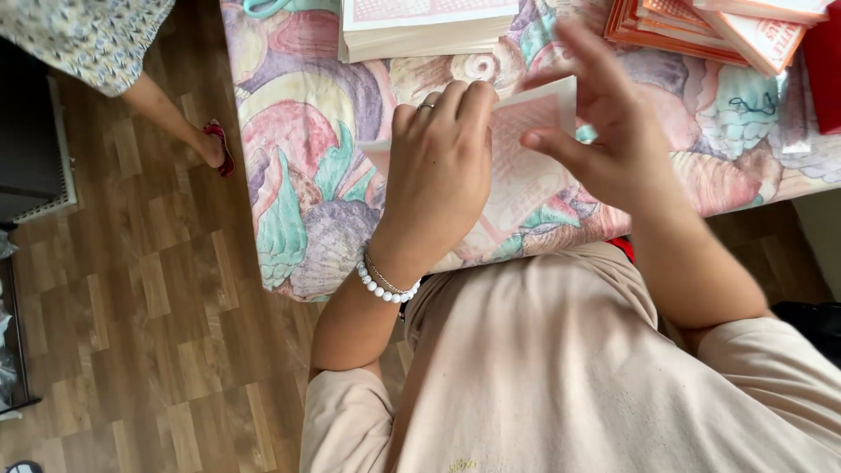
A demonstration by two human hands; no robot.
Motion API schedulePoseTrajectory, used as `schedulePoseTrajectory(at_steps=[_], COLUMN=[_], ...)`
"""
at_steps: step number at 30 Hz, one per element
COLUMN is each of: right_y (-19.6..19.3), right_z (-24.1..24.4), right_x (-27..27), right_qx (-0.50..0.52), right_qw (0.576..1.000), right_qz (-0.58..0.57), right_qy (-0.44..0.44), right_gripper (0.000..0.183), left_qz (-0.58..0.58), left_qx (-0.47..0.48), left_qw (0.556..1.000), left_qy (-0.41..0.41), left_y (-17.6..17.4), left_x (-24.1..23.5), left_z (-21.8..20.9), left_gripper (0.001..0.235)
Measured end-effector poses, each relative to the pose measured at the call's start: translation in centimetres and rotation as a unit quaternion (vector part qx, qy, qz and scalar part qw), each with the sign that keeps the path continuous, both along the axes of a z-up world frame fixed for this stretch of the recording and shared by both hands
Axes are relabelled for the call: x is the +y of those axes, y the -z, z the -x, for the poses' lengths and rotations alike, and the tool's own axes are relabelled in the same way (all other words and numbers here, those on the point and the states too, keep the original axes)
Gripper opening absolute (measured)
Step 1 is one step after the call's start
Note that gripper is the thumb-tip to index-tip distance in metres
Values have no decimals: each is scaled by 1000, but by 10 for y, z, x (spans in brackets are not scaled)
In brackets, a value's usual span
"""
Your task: Folding flat paper bags into their final shape and stacking them.
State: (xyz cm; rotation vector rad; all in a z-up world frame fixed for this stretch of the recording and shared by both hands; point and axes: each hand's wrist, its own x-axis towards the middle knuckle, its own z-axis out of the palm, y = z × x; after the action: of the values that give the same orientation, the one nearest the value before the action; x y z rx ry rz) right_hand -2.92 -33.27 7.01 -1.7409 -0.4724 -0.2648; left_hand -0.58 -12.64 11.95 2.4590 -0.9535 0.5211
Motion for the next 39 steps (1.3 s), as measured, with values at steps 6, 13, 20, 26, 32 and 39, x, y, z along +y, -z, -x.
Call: schedulePoseTrajectory(at_steps=[6,13,20,26,32,39], right_y=[40,71,76,74,74,75], right_z=[-8,-2,-2,1,-4,-6], right_x=[-9,-26,-36,-44,-32,-34], right_qx=[-103,-65,-80,-117,-124,-150], right_qw=[975,969,963,954,961,954], right_qz=[-7,-39,-74,-36,-14,44], right_qy=[198,234,246,272,247,257], right_gripper=[7,8,11,19,19,18], left_qz=[132,497,607,557,477,476], left_qx=[-30,280,439,257,185,178], left_qw=[983,820,660,790,858,856], left_qy=[-122,47,57,-2,-52,-89], left_y=[13,98,119,73,90,100], left_x=[56,47,33,28,19,11], left_z=[1,3,-21,2,4,2], left_gripper=[94,103,80,16,20,23])
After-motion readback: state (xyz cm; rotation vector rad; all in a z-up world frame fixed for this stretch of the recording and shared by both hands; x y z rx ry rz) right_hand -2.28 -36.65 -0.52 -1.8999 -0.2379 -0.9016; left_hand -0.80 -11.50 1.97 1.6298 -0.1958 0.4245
